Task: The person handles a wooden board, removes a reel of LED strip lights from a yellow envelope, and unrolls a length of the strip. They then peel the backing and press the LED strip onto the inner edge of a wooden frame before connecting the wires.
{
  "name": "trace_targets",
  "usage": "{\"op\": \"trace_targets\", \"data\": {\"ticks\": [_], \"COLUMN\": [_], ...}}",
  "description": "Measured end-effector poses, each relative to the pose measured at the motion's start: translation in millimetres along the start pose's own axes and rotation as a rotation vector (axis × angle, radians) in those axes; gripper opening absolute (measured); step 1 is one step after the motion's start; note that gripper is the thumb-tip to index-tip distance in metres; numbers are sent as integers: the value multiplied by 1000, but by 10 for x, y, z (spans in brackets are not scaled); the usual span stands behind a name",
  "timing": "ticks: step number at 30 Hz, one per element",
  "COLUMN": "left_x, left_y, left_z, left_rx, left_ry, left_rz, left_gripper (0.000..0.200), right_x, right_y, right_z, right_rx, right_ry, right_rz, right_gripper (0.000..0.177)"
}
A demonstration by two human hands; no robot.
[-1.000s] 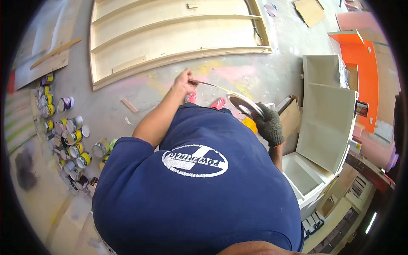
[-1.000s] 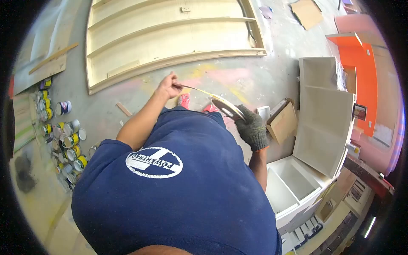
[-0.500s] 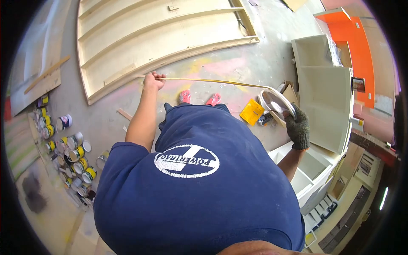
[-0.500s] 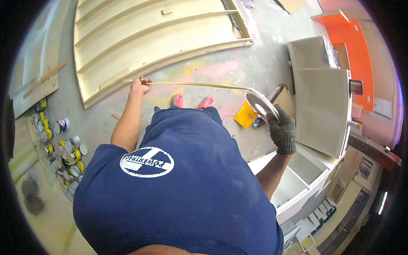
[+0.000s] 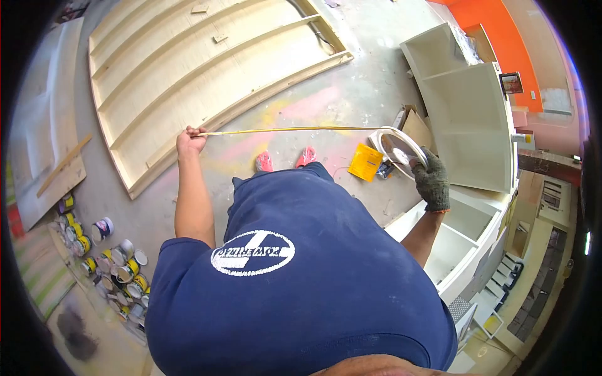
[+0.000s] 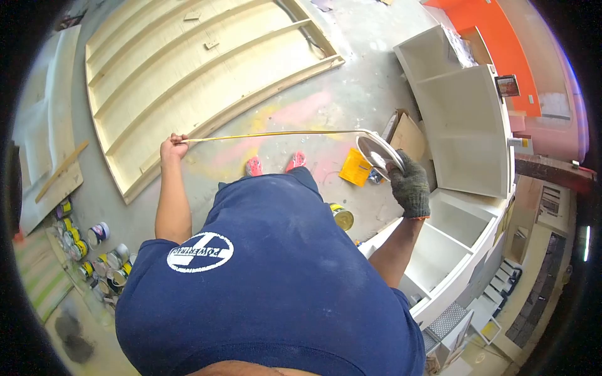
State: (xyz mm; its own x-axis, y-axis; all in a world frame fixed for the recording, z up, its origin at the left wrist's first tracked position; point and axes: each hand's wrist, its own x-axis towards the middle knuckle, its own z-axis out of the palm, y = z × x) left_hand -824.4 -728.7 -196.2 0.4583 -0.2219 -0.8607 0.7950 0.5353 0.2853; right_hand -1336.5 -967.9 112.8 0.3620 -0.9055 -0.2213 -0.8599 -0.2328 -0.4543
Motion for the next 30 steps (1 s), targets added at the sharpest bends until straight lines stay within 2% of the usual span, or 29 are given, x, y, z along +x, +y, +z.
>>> {"op": "trace_targets", "data": {"ticks": [5,7,9,10,11,13,14,16,19,21,23,25,27,30], "left_x": [-110,-139,69,-10,-28,47,-12,-169,-282,-312,-302,-263,-259,-358], "left_y": [179,221,297,278,323,417,455,437,463,483,456,469,465,510], "left_z": [55,99,16,78,57,45,93,174,198,200,186,140,107,148], "left_rx": [11,-15,-74,-28,-74,-91,-113,-131,-131,-142,-115,-124,-74,-27], "left_ry": [-41,-52,-62,-7,-72,-64,-74,-57,-74,-90,-112,-137,-162,-109], "left_rz": [28,49,55,88,41,11,37,70,53,37,54,27,81,68], "left_gripper": [25,23,15,16,21,22,22,26,27,27,29,30,31,31], "right_x": [6,21,-19,-7,30,69,86,137,107,130,112,89,120,83], "right_y": [147,297,134,147,164,151,207,338,226,224,68,183,191,72], "right_z": [-16,84,51,81,129,157,191,250,223,235,161,192,243,238], "right_rx": [-34,-103,-81,2,81,141,152,36,126,115,-42,-205,26,27], "right_ry": [-17,183,124,102,76,-4,-7,63,6,52,-6,33,85,128], "right_rz": [6,-184,-142,-149,-152,-89,-123,-85,-68,-76,-107,-211,-158,-91], "right_gripper": [32,30,32,32,33,34,34,35,36,36,36,32,33,33]}}
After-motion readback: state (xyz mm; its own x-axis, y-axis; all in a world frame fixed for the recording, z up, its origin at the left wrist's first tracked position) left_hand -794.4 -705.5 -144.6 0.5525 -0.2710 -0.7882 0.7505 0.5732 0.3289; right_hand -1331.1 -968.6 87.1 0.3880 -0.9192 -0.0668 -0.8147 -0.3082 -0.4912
